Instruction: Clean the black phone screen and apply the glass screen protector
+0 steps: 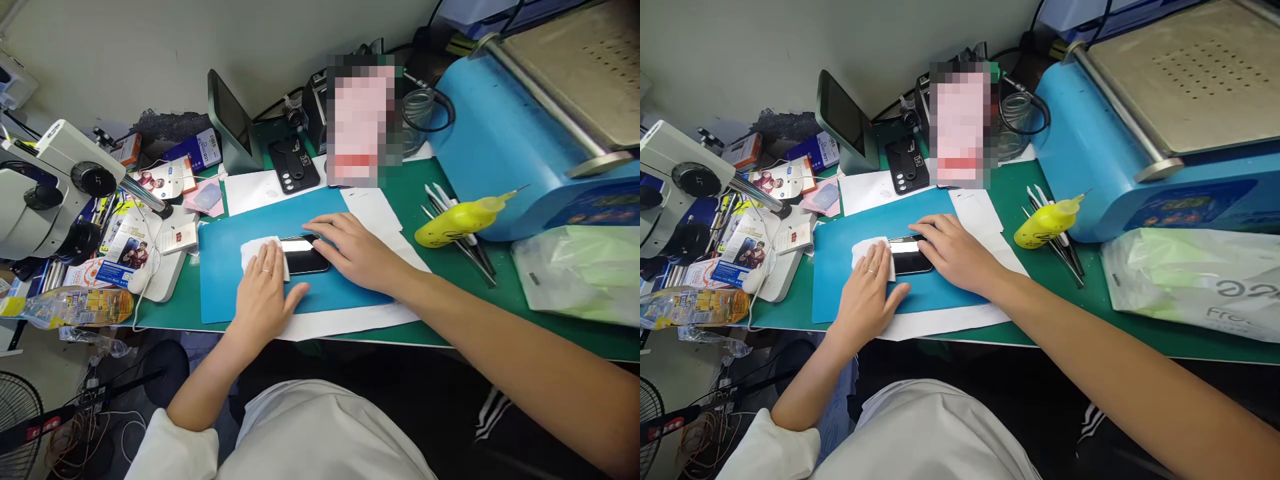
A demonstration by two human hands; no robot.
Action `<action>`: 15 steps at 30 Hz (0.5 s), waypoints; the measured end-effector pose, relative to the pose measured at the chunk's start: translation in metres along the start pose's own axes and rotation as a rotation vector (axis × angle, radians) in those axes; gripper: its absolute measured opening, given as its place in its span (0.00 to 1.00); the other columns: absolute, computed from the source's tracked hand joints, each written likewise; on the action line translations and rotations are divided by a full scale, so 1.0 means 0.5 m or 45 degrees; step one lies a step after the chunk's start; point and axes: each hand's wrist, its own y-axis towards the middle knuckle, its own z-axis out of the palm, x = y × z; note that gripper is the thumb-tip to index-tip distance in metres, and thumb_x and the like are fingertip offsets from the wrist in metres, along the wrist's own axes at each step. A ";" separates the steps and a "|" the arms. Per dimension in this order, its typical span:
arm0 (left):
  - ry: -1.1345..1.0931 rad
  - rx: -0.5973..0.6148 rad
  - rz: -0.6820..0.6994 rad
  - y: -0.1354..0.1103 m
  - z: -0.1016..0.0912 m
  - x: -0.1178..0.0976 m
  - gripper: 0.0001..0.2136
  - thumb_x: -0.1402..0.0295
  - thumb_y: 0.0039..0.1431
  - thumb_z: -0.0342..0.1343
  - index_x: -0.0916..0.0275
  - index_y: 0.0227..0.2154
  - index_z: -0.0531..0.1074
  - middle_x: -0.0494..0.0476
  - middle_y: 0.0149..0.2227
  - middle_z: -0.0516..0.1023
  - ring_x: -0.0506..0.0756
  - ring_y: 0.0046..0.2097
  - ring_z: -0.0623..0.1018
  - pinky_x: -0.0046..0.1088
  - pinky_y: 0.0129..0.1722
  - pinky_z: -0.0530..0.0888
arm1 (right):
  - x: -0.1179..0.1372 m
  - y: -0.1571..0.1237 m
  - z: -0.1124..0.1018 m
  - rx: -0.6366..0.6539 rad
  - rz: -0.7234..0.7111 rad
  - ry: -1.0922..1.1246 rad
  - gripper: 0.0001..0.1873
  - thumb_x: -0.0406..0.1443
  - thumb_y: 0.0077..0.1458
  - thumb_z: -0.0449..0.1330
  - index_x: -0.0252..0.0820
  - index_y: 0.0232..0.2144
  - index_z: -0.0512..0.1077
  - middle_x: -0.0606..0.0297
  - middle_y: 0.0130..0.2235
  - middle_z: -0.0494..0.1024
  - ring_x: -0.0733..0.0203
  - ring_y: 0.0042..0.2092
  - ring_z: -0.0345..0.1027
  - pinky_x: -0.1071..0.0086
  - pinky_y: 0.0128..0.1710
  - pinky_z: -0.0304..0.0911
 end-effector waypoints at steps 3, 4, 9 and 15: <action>-0.004 0.009 0.086 -0.021 0.006 -0.038 0.39 0.44 0.73 0.35 0.76 0.71 0.54 0.73 0.73 0.54 0.66 0.75 0.56 0.46 0.71 0.63 | -0.002 -0.001 0.003 -0.012 -0.023 -0.008 0.25 0.45 0.69 0.47 0.48 0.61 0.72 0.52 0.58 0.74 0.41 0.61 0.65 0.41 0.63 0.61; 0.002 0.013 0.106 -0.029 0.007 -0.045 0.39 0.44 0.73 0.35 0.76 0.70 0.55 0.72 0.74 0.54 0.65 0.75 0.56 0.46 0.71 0.62 | -0.002 -0.001 0.003 -0.010 -0.023 -0.011 0.25 0.45 0.69 0.47 0.47 0.61 0.72 0.52 0.58 0.74 0.41 0.61 0.65 0.41 0.63 0.61; 0.038 0.060 0.123 -0.014 -0.004 -0.031 0.38 0.45 0.73 0.37 0.74 0.70 0.56 0.69 0.74 0.54 0.65 0.74 0.58 0.44 0.72 0.62 | -0.006 -0.004 0.005 0.012 -0.027 -0.028 0.25 0.45 0.69 0.47 0.45 0.61 0.72 0.51 0.58 0.73 0.41 0.61 0.65 0.42 0.63 0.61; 0.068 0.067 0.070 0.013 -0.009 -0.006 0.35 0.49 0.74 0.42 0.74 0.71 0.55 0.68 0.74 0.55 0.65 0.75 0.57 0.46 0.72 0.60 | -0.011 -0.006 0.004 -0.002 -0.011 -0.044 0.25 0.45 0.69 0.47 0.41 0.60 0.72 0.49 0.57 0.74 0.41 0.60 0.66 0.43 0.63 0.61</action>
